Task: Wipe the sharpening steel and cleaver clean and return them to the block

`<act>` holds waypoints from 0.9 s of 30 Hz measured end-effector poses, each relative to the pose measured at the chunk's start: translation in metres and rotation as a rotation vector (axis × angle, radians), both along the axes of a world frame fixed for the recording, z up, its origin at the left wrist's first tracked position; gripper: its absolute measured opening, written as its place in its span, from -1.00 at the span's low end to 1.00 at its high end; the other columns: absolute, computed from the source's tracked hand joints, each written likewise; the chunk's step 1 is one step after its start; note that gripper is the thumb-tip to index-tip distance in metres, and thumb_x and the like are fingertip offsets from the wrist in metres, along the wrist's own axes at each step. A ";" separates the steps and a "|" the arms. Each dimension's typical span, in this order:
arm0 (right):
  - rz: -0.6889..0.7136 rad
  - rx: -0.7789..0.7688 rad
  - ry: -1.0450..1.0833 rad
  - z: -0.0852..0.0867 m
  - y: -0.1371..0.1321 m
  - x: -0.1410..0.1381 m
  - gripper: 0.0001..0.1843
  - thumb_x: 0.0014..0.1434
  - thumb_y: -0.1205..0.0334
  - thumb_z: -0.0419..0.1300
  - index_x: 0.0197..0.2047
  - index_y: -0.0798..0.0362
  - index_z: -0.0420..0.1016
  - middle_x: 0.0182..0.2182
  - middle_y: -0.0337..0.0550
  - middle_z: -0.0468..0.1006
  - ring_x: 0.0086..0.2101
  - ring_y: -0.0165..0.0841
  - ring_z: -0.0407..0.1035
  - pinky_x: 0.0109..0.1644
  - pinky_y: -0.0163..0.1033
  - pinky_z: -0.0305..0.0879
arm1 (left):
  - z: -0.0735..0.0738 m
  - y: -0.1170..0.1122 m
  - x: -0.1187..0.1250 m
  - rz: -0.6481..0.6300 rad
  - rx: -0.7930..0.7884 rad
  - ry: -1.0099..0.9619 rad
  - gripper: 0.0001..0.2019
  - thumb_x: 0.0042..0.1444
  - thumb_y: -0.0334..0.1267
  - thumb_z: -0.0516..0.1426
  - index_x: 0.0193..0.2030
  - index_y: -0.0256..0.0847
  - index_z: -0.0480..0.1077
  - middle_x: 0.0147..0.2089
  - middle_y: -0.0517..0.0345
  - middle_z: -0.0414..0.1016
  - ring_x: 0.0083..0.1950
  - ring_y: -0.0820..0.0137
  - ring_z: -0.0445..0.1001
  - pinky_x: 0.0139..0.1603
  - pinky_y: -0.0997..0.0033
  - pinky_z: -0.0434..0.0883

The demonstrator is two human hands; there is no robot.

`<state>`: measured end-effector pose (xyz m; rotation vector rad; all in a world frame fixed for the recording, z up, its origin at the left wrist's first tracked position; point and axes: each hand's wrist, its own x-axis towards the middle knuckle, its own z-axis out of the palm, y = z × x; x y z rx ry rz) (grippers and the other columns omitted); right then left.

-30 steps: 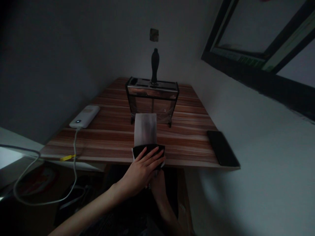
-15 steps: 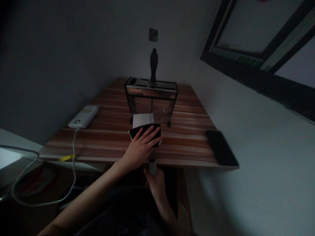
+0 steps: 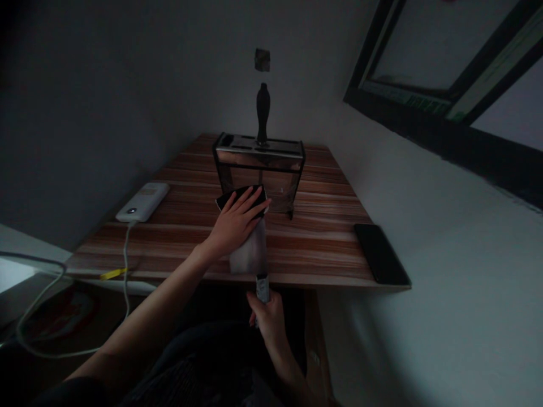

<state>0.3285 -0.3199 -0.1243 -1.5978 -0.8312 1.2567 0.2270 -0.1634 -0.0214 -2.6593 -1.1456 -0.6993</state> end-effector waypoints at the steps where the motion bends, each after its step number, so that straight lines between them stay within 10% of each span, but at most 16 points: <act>1: -0.006 -0.003 0.008 -0.002 0.000 0.000 -0.65 -0.14 -0.02 0.23 -0.69 0.03 0.24 -0.84 -0.35 0.22 -0.77 -0.50 0.13 -0.69 -0.39 0.02 | 0.000 0.001 0.000 0.003 0.002 0.002 -0.53 0.27 -0.28 -0.01 0.32 -0.04 0.09 0.42 0.11 -0.06 0.43 0.26 -0.13 0.36 0.01 -0.07; 13: -0.004 0.009 0.012 -0.011 0.000 0.001 -0.62 -0.12 -0.01 0.23 -0.72 0.03 0.23 -0.85 -0.34 0.24 -0.78 -0.50 0.13 -0.68 -0.39 0.04 | -0.008 -0.011 -0.002 -0.006 0.011 0.026 -0.49 0.28 -0.29 -0.06 0.36 -0.20 -0.02 0.41 0.12 -0.02 0.42 0.30 -0.11 0.38 0.03 -0.08; 27: -0.001 0.023 0.038 -0.004 0.001 0.000 -0.63 -0.10 -0.02 0.23 -0.68 0.04 0.27 -0.82 -0.34 0.25 -0.77 -0.49 0.13 -0.68 -0.38 -0.01 | -0.038 -0.076 -0.018 -0.130 -0.082 0.107 -0.49 0.28 -0.22 -0.03 0.35 -0.16 0.00 0.39 0.20 0.03 0.42 0.34 -0.11 0.38 0.09 -0.03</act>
